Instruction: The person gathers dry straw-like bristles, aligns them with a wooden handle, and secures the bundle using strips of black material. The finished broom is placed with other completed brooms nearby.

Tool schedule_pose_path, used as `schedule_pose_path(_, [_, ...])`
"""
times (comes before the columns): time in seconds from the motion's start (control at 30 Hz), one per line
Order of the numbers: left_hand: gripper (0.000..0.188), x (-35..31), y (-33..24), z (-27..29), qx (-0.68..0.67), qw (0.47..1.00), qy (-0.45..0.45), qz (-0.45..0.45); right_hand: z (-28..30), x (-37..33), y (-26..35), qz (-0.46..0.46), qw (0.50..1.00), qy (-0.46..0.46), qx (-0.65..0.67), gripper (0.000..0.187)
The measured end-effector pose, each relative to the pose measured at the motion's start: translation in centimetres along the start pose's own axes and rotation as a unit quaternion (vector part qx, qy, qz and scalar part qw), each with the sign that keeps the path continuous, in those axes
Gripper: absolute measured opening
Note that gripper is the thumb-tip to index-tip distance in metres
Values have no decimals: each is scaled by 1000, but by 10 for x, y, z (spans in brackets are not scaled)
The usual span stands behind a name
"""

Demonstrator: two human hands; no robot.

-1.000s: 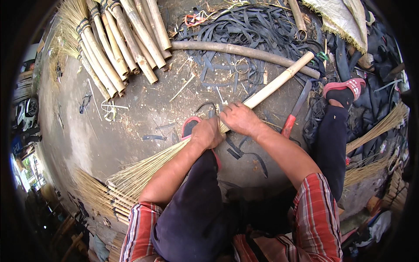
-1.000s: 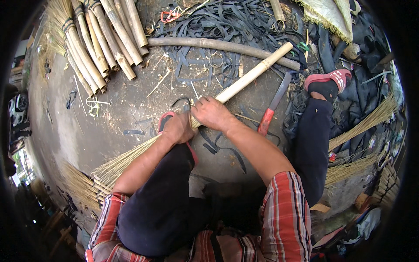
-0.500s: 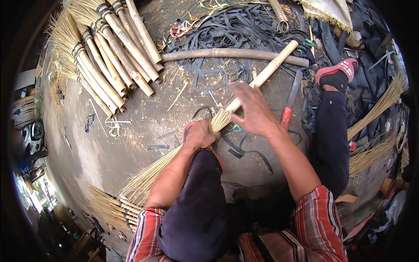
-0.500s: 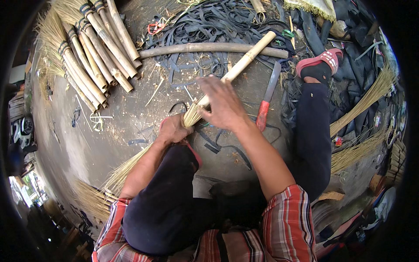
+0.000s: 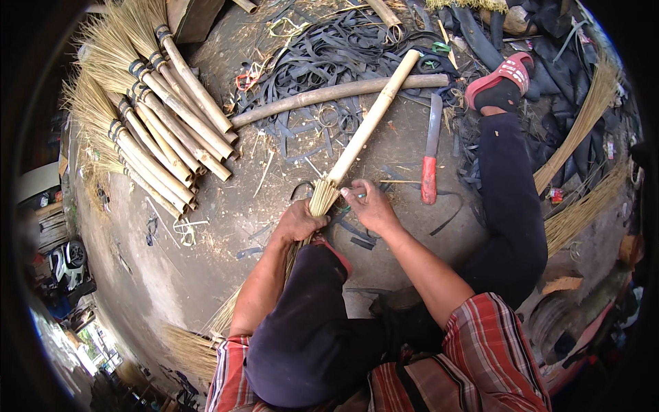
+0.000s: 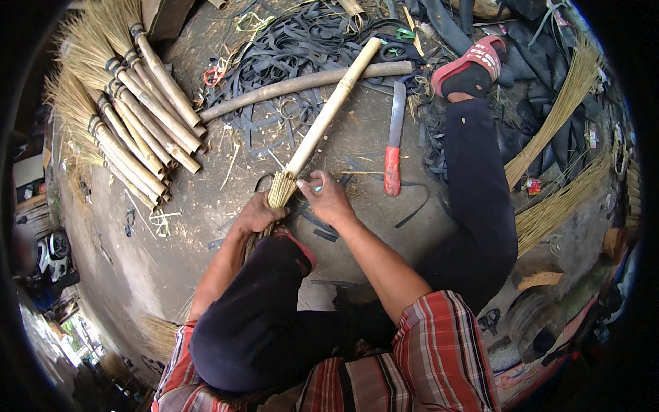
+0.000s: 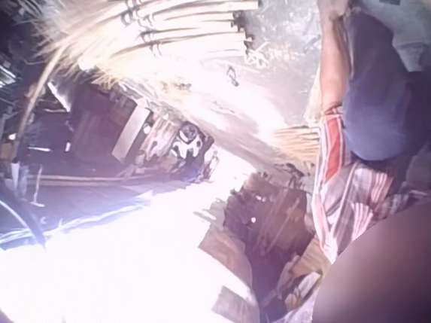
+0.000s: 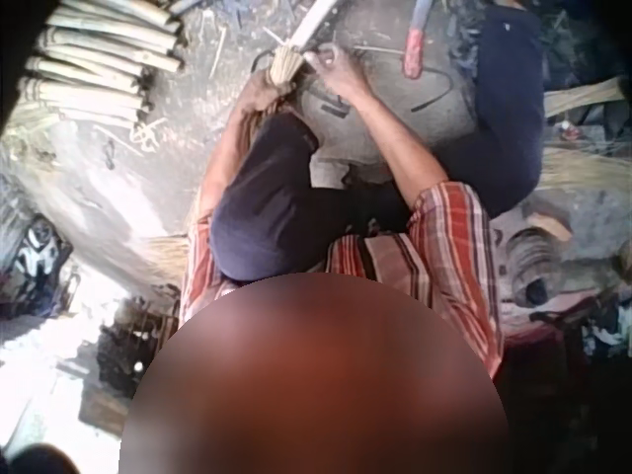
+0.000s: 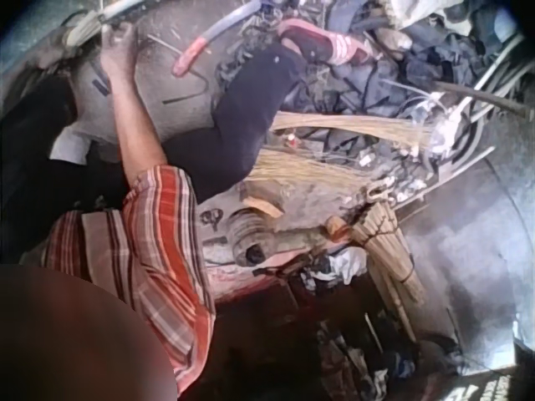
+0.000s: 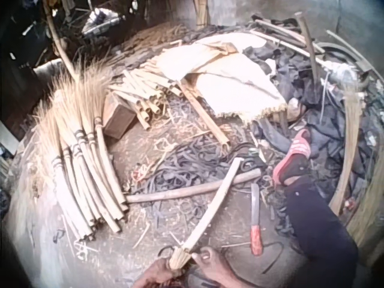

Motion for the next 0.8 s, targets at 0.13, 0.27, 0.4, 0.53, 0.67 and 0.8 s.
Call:
schedule_pose_path(0.13, [46,-5,-3,3,59,996,9,65,10,-2,44,167,982,-51,-78,27])
schedule_pose_path(0.27, [41,-16,-27,9,50,997,3,53,5,13,45,106,986,5,-127,18])
schedule_pose_path(0.4, [41,-25,-44,14,65,997,-3,36,-7,21,28,-37,996,60,-58,18])
schedule_pose_path(0.53, [41,-25,-46,12,70,997,-16,7,-9,21,44,38,990,66,-122,15])
schedule_pose_path(0.67, [38,-22,-40,7,62,997,-33,-14,-13,20,72,185,962,54,-194,8])
schedule_pose_path(0.8, [39,-18,-33,3,114,992,-46,-7,-21,28,87,229,933,56,-271,13])
Point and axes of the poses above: each hand's wrist, its own x-axis towards the middle knuckle, its own z-axis out of the back of the hand, y = z × x, the point moved 9 cm from there along x, towards the middle knuckle, and after that the axes turned 2 degrees about z, right-handed, at the moved point
